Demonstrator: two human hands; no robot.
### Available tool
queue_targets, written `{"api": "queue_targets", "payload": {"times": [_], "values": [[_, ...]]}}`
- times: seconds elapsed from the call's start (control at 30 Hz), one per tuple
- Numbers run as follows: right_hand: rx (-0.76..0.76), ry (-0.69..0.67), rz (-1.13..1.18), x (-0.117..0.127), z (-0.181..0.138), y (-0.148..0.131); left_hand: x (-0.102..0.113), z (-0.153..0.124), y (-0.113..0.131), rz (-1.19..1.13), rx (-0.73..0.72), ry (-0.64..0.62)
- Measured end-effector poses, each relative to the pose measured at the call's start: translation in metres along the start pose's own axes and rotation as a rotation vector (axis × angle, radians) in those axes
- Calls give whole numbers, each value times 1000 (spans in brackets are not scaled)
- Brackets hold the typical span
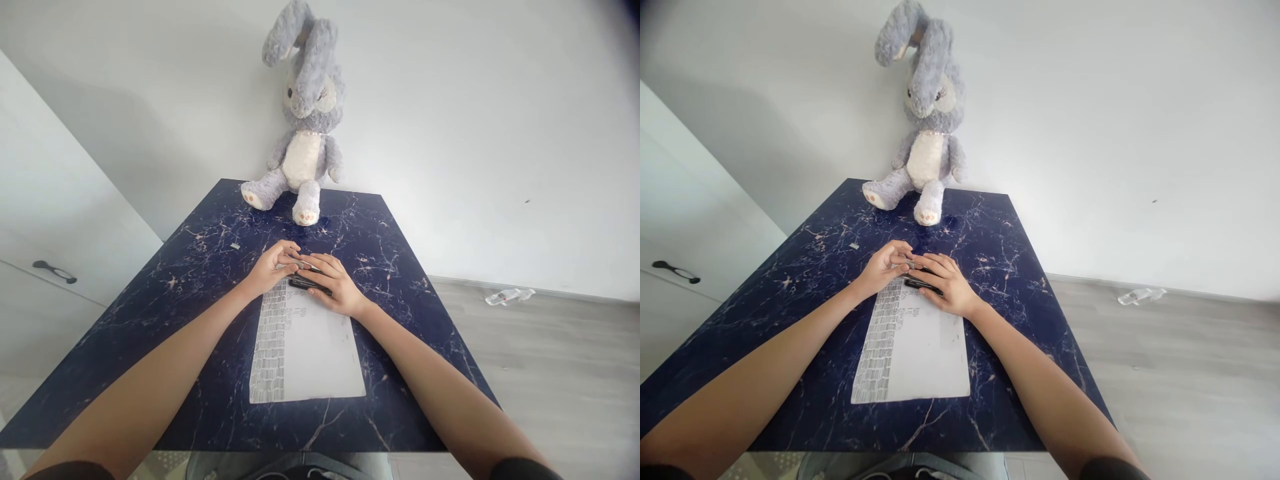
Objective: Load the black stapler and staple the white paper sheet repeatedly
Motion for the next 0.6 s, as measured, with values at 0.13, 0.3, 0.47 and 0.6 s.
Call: {"api": "queue_targets", "payload": {"times": [0.13, 0.3, 0.47, 0.6], "values": [[18, 33, 3, 2, 1, -1, -1, 1, -6, 56, -20, -24], [5, 131, 26, 10, 2, -1, 1, 0, 4, 109, -86, 25], [-344, 463, -56, 41, -23, 34, 51, -9, 11, 437, -1, 561], [-685, 667, -215, 64, -66, 68, 90, -20, -2, 1044, 266, 803]]}}
Point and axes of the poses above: each hand's wrist, its own z-axis towards the middle knuckle, its own x-axis out of the back of the hand, y = z × x, the point moved 7 cm from there along z, towards the middle knuckle, and after that the axes turned 13 degrees about x, right-handed, at the moved point
